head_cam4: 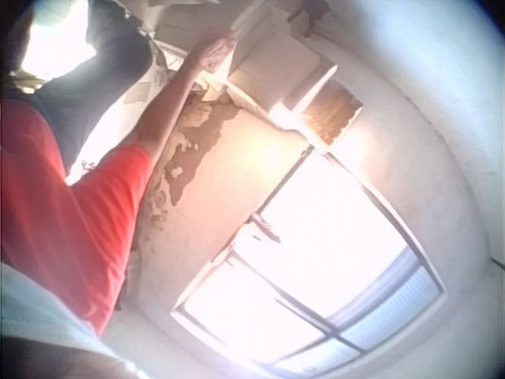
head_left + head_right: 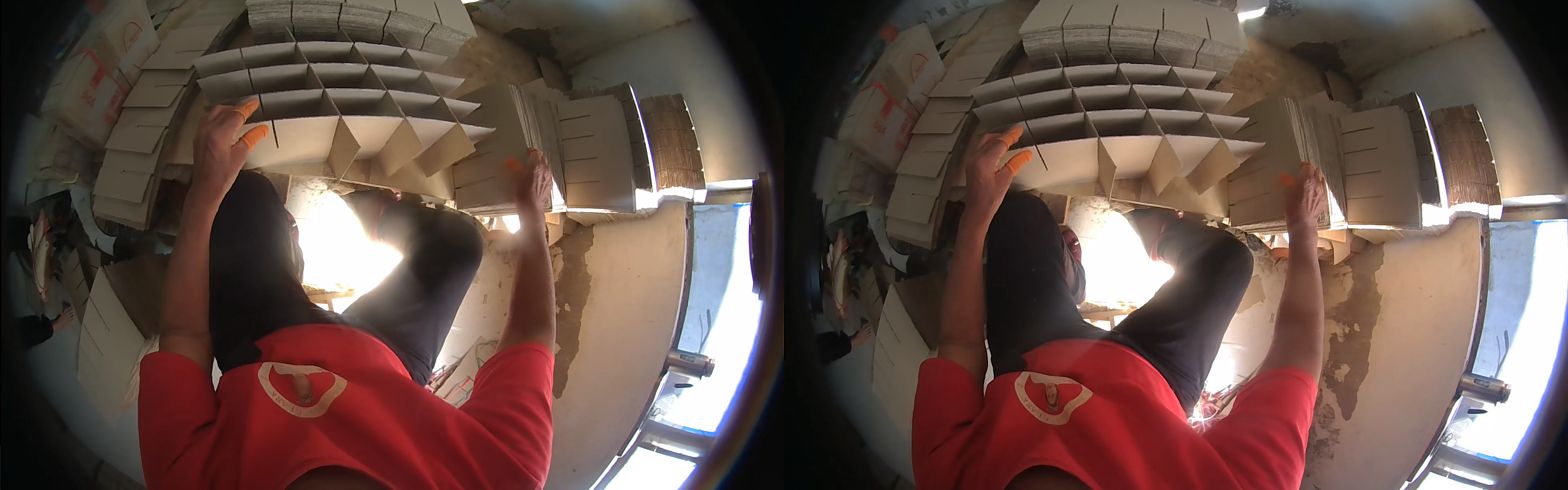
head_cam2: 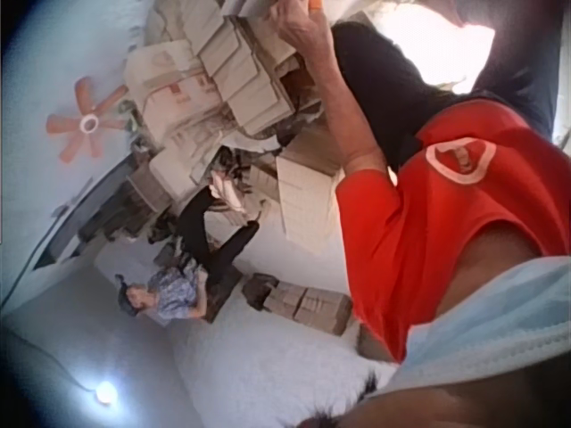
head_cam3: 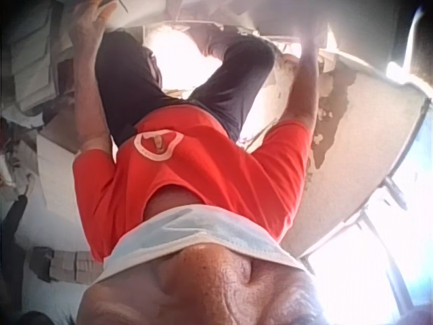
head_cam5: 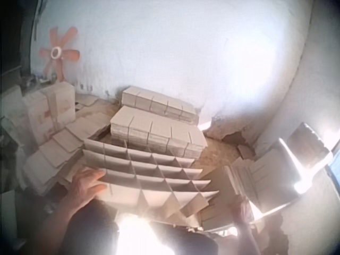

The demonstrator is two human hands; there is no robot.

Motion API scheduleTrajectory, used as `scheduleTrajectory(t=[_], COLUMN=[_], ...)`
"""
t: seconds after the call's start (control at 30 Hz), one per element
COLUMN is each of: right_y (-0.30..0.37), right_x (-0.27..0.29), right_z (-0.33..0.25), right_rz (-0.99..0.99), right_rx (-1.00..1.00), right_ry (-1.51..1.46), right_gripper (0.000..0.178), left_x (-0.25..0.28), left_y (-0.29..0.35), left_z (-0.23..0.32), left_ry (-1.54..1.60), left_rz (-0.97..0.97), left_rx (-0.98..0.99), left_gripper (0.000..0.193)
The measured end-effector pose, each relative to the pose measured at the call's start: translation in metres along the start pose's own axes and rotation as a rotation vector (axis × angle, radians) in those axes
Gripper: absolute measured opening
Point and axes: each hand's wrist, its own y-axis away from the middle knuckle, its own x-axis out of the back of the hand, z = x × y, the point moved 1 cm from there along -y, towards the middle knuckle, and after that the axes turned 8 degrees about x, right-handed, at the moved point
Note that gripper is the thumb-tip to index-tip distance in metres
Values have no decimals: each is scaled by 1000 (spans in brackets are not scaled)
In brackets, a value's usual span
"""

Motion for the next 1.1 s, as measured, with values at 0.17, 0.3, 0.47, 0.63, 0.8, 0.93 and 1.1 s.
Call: scheduleTrajectory(t=[0.17, 0.3, 0.47, 0.63, 0.8, 0.93, 1.1], right_y=[-13, -30, -68, -79, -91, -92, -94], right_x=[33, 67, 137, 155, 140, 129, 124], right_z=[-26, -49, -129, -227, -278, -299, -317], right_rz=[12, 509, 581, 149, -28, -57, -105], right_rx=[-348, -210, 106, 357, 437, 470, 494], right_ry=[-144, -101, -879, -1046, -1028, -980, -953], right_gripper=[29, 22, 42, 43, 46, 52, 52], left_x=[2, 2, -3, -7, -9, -7, -6], left_y=[3, 8, 8, 14, 11, 10, 9], left_z=[-7, -17, -12, -21, -20, -18, -21], left_ry=[12, 146, 267, 436, 491, 464, 446], left_rz=[-7, -22, -104, -47, -65, -72, -109], left_rx=[28, 69, 166, 226, 232, 235, 238], left_gripper=[38, 39, 39, 21, 15, 14, 15])
